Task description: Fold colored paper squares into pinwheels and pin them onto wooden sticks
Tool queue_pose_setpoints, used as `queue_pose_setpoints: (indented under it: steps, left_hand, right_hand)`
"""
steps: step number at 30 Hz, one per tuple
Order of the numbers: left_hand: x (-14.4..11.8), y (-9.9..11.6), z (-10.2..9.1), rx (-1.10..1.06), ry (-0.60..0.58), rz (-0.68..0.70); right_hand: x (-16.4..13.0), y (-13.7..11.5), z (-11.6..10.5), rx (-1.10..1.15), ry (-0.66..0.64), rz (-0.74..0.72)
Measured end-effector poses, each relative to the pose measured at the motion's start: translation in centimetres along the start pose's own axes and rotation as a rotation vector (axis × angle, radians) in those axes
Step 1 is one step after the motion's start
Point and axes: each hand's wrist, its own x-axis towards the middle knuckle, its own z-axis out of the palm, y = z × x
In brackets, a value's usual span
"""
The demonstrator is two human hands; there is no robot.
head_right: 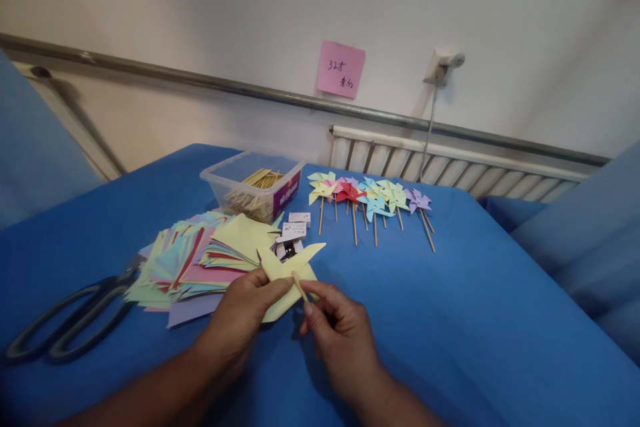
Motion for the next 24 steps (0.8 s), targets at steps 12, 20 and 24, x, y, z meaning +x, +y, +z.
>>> queue_pose_setpoints:
  steps: [12,20,24]
  left_hand:
    - [0.13,-0.10,0.10,-0.006,0.027,0.000]
    - [0.33,-0.40,0.08,0.000,0.015,-0.004]
    - [0.25,-0.26,0.10,-0.011,0.017,-0.009]
  right_hand:
    - [-0.19,-0.26,0.15,-0.077,0.056,-0.014]
    - [-0.23,-0.07,0.11,-0.057,0.078,0.000]
    - [-0.12,0.06,0.04,-0.079,0.087,-0.013]
